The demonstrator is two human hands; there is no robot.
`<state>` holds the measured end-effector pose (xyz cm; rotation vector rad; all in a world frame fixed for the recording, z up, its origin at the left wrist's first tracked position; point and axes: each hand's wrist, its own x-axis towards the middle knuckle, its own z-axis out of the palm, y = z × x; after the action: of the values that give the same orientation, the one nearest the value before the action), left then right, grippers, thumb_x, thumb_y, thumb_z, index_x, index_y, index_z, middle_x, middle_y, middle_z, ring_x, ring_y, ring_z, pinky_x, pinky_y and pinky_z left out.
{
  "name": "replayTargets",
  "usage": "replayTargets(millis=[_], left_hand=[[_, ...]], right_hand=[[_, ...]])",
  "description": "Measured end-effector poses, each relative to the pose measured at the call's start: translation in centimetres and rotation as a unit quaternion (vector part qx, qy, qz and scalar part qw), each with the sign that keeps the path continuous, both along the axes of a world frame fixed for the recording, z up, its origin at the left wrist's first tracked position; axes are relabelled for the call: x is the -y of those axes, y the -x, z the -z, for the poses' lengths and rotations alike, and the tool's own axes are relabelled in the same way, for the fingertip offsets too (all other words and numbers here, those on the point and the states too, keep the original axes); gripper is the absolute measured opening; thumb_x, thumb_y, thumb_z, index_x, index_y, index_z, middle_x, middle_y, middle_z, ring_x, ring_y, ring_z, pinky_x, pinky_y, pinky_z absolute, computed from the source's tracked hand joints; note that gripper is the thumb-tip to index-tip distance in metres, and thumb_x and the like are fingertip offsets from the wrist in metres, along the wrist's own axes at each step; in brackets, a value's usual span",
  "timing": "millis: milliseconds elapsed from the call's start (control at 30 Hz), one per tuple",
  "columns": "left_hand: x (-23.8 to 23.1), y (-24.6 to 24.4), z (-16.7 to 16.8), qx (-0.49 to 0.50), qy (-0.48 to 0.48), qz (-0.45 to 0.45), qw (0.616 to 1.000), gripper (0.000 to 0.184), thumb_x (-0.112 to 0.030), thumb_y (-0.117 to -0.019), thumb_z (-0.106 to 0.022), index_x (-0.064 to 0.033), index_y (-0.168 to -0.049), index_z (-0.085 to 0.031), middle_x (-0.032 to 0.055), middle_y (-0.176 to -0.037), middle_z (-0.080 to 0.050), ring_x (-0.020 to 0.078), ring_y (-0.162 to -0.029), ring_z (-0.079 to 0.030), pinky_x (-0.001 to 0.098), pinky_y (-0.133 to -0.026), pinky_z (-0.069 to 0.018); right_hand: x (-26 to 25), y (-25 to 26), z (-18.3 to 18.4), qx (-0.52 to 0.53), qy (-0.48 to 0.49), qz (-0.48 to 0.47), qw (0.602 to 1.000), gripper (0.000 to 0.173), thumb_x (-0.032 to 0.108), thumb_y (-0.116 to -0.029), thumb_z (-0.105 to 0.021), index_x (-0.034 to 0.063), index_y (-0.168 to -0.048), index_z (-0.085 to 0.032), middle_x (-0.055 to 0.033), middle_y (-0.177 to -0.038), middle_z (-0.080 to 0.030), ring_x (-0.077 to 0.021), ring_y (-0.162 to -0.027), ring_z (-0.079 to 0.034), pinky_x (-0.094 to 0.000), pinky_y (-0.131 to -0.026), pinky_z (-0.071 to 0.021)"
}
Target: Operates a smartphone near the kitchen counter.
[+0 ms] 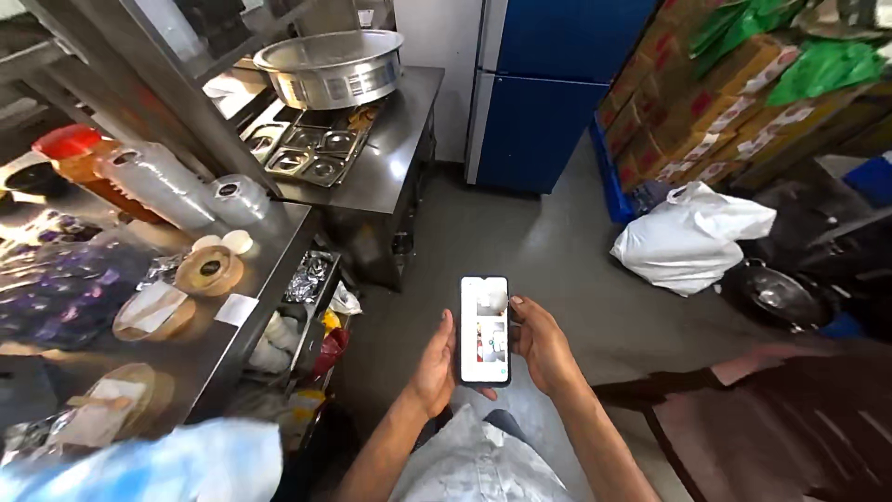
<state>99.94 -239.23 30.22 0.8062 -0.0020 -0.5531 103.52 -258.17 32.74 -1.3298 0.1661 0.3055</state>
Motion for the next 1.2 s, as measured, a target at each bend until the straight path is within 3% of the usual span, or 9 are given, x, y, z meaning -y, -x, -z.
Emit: replayTargets(millis=[133, 233, 300, 400, 533, 633, 900, 1100, 1200], left_hand=[[-1.4, -4.8, 0.1, -0.021, -0.025, -0.082, 0.996, 0.074, -0.064, -0.1046, -0.018, -0.0104, -0.149, -0.043, 0.0189, -0.127, -0.066, 0.0353, -0.105, -0.07, 0.0512, -0.075, -0.0634], [-2.7, -8.0, 0.8, -0.038, -0.056, -0.144, 0.987, 0.077, -0.068, -0.103, -0.013, -0.0152, -0.152, -0.042, 0.0164, -0.131, -0.065, 0.0341, -0.108, -0.07, 0.0519, -0.076, -0.0632], [-3.8, -10.4, 1.2, -0.044, -0.075, -0.185, 0.979, 0.08, -0.07, -0.1016, -0.012, -0.0163, -0.152, -0.042, 0.0152, -0.132, -0.064, 0.0334, -0.108, -0.07, 0.0521, -0.076, -0.0632], [-4.6, -13.5, 1.5, -0.036, -0.081, -0.25, 0.964, 0.078, -0.07, -0.1019, -0.014, -0.0182, -0.155, -0.037, 0.0144, -0.134, -0.063, 0.0332, -0.108, -0.07, 0.0516, -0.074, -0.0638], [-4.6, -17.1, 0.5, -0.026, -0.067, -0.34, 0.938, 0.074, -0.068, -0.1031, -0.015, -0.021, -0.157, -0.033, 0.0147, -0.134, -0.063, 0.033, -0.106, -0.071, 0.0498, -0.07, -0.0642], [-4.9, -18.8, -0.2, -0.034, -0.072, -0.405, 0.911, 0.071, -0.066, -0.1042, -0.017, -0.0194, -0.153, -0.04, 0.0127, -0.128, -0.066, 0.029, -0.103, -0.071, 0.047, -0.072, -0.0639], [-7.6, -19.4, -0.2, -0.012, -0.059, -0.505, 0.861, 0.074, -0.067, -0.1042, -0.015, -0.0168, -0.148, -0.047, 0.0143, -0.13, -0.065, 0.0302, -0.105, -0.071, 0.0485, -0.069, -0.0639], [-10.9, -17.9, -0.1, -0.003, -0.052, -0.534, 0.844, 0.072, -0.068, -0.1038, -0.018, -0.0195, -0.149, -0.047, 0.0135, -0.131, -0.065, 0.0305, -0.106, -0.07, 0.049, -0.068, -0.0639], [-12.3, -17.2, -0.1, -0.002, -0.046, -0.55, 0.834, 0.072, -0.067, -0.104, -0.02, -0.0174, -0.147, -0.049, 0.0143, -0.128, -0.066, 0.0303, -0.104, -0.071, 0.0488, -0.068, -0.0639]], right_hand=[[-1.7, -6.9, 0.5, 0.006, 0.02, -0.091, 0.996, 0.04, 0.038, -0.1066, -0.041, 0.0071, -0.118, -0.065, -0.0116, -0.095, -0.071, -0.0194, -0.08, -0.069, -0.0352, -0.071, -0.0592], [-3.1, -11.7, 1.0, 0.002, 0.043, -0.197, 0.98, 0.042, 0.027, -0.1058, -0.049, 0.011, -0.145, -0.052, -0.0096, -0.112, -0.071, -0.0171, -0.09, -0.07, -0.0347, -0.078, -0.0603], [-4.5, -15.3, 1.9, 0.007, 0.033, -0.251, 0.967, 0.05, 0.018, -0.1034, -0.052, 0.0131, -0.152, -0.044, -0.0101, -0.12, -0.069, -0.0181, -0.095, -0.07, -0.0349, -0.081, -0.0599], [-6.6, -20.5, 2.7, 0.03, 0.025, -0.321, 0.946, 0.061, 0.008, -0.0967, -0.057, 0.0152, -0.156, -0.04, -0.0102, -0.124, -0.069, -0.0208, -0.101, -0.07, -0.0375, -0.083, -0.0607], [-9.6, -26.7, 2.5, 0.054, 0.021, -0.391, 0.918, 0.066, 0.005, -0.092, -0.066, 0.0129, -0.153, -0.043, -0.0111, -0.117, -0.07, -0.0214, -0.096, -0.071, -0.0387, -0.083, -0.0615], [-12.1, -30.0, 2.5, 0.084, 0.019, -0.44, 0.894, 0.066, 0.001, -0.0912, -0.069, 0.0127, -0.152, -0.045, -0.0101, -0.112, -0.072, -0.0205, -0.092, -0.072, -0.0376, -0.081, -0.0624], [-17.8, -33.0, 1.7, 0.071, -0.01, -0.535, 0.842, 0.056, 0.006, -0.0983, -0.055, 0.0152, -0.153, -0.046, -0.0082, -0.121, -0.07, -0.0162, -0.097, -0.07, -0.0325, -0.079, -0.0598], [-22.1, -32.0, 1.4, 0.082, -0.011, -0.559, 0.825, 0.056, 0.008, -0.0964, -0.057, 0.0152, -0.151, -0.048, -0.0084, -0.119, -0.071, -0.0164, -0.095, -0.07, -0.0319, -0.078, -0.0599], [-24.1, -31.4, 1.1, 0.091, -0.021, -0.574, 0.813, 0.058, 0.006, -0.0966, -0.06, 0.0147, -0.152, -0.047, -0.0097, -0.12, -0.071, -0.0187, -0.097, -0.071, -0.0341, -0.082, -0.0605]])
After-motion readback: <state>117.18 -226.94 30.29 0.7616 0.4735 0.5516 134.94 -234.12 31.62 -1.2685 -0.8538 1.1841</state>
